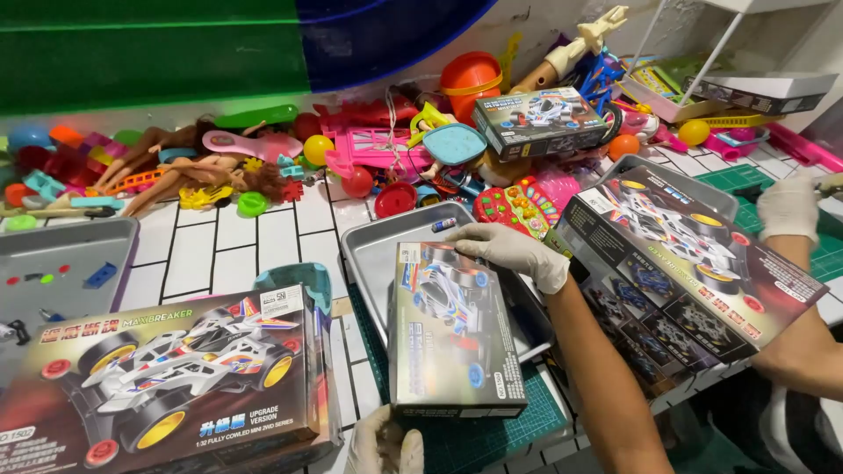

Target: Assembling a mini 4WD toy car from a model kit, including unboxing and fitting the chassis components together.

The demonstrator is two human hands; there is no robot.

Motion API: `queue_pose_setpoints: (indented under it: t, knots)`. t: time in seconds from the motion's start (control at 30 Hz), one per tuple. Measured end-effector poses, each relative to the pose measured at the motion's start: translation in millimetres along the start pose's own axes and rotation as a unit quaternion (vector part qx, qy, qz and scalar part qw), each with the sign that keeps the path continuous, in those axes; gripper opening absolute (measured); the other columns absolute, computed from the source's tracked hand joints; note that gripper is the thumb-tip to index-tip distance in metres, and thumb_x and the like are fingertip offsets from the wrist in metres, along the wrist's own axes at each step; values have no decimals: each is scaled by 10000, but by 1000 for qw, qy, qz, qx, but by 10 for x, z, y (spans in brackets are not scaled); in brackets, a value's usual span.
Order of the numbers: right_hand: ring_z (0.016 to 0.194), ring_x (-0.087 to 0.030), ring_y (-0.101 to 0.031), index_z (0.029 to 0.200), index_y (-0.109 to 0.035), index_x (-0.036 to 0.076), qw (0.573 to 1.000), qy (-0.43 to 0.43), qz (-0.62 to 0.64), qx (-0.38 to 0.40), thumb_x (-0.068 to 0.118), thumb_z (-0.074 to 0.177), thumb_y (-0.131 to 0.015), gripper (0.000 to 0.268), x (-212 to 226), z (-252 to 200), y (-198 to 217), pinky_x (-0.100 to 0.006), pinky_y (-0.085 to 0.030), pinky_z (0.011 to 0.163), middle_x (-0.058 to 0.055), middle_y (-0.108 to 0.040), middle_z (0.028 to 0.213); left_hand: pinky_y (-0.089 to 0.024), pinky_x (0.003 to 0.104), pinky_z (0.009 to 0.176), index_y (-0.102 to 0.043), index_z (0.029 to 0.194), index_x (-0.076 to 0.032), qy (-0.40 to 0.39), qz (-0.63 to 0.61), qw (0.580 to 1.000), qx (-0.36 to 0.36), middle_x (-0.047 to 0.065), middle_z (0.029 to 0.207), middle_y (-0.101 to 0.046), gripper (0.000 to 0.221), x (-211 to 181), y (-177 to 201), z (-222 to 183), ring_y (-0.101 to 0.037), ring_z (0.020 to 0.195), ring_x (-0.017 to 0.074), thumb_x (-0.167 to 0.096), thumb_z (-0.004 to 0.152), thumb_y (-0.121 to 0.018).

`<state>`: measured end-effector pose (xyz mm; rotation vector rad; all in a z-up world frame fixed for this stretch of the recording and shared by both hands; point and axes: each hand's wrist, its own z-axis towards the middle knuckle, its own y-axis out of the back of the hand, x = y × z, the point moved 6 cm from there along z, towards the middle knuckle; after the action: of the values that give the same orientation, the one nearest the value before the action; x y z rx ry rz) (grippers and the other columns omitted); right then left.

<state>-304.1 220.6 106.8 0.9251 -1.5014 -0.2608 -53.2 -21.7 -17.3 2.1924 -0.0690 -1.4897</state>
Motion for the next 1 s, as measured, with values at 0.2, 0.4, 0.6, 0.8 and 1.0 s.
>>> queue_pose_setpoints:
  t: [0.2, 0.4, 0.6, 0.8, 1.0]
  knots:
    - [1196, -105, -634, 1249, -733, 215, 998, -3, 58, -27, 364, 981, -560, 353, 80, -33, -25, -277, -457, 1030, 38, -717, 1278, -554, 227, 638, -728, 1210, -276, -49, 37, 994, -89, -48, 943, -678, 494, -123, 123, -159, -662, 675, 93, -475, 759, -707]
    - [1203, -124, -638, 1156, -781, 218, 990, 13, 124, -73, 240, 997, -551, 280, 66, -249, 123, -291, -432, 1064, 40, -744, 1253, -602, 308, 790, -728, 1062, -147, -334, 47, 923, -182, 97, 1192, -588, 384, -695, 298, -480, -650, 1059, 217, -289, 713, -805]
    - [1186, -102, -617, 1076, -814, 206, 988, 13, 151, -33, 175, 929, -543, 309, 38, -387, 169, -263, -410, 1022, 57, -699, 1348, -472, 585, 1181, -457, 1166, -104, -659, 6, 750, -54, 274, 1440, -481, 373, -2082, 460, -910, -484, 1410, 429, -25, 885, -690]
    - [965, -146, -638, 882, -717, 192, 974, 27, 222, -25, 297, 936, -606, 161, 47, -468, 103, -313, -521, 858, -15, -666, 1145, -431, 548, 1105, -496, 1373, -1, -700, -50, 706, -95, 217, 1465, -524, 441, -2737, 236, -379, -498, 1366, 440, 49, 954, -623]
    - [999, -212, -689, 968, -697, 73, 894, 137, 418, -91, 188, 917, -653, 133, -338, -370, 84, -281, -538, 910, -51, -678, 996, -496, 597, 1049, -543, 1371, 51, -618, -51, 773, -138, 347, 1317, -588, 368, -2778, 74, 232, -567, 1209, 511, 55, 1005, -507]
